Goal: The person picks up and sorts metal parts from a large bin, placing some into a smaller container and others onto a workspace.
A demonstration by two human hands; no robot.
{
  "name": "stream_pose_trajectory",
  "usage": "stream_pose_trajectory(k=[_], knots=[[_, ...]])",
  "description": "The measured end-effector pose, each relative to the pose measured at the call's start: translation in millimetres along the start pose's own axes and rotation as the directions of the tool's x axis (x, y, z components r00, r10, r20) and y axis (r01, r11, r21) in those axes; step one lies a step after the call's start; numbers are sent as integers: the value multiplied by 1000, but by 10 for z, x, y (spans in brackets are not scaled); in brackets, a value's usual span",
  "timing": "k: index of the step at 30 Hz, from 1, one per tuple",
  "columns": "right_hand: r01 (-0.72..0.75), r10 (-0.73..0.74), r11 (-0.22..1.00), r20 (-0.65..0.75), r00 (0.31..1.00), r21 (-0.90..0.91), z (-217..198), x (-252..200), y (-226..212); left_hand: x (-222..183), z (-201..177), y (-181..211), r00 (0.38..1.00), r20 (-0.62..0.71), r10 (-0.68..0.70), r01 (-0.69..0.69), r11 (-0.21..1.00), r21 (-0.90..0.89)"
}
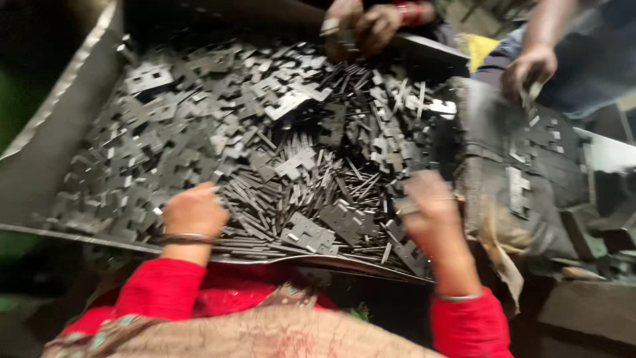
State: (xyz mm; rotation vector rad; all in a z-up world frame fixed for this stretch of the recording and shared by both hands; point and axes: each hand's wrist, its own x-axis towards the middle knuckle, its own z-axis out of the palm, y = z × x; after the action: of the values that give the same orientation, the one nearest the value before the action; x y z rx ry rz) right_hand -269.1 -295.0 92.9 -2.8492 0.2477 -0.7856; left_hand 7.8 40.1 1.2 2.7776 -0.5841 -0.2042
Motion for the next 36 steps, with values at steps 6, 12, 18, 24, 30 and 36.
stream_pose_trajectory(k=[6,12,18,24,30,36], knots=[[-6,-49,997,646,762,83,1083,-25,-831,-189,247,304,984,-94,150,-142,345,-928],[-155,63,977,497,866,144,1372,-204,-744,38,214,-94,984,123,-129,65,-382,-922],[-275,188,930,329,926,244,1213,-267,-491,14,106,-128,998,-69,13,-56,742,-668],[-681,476,372,500,723,631,897,-393,-98,123,-25,-258,987,84,139,150,-581,-800],[-681,430,230,555,712,696,789,-563,-46,364,474,205,911,92,401,-122,477,-871],[-591,539,-212,597,593,778,794,-555,-53,390,827,309,792,239,561,-591,803,72]])
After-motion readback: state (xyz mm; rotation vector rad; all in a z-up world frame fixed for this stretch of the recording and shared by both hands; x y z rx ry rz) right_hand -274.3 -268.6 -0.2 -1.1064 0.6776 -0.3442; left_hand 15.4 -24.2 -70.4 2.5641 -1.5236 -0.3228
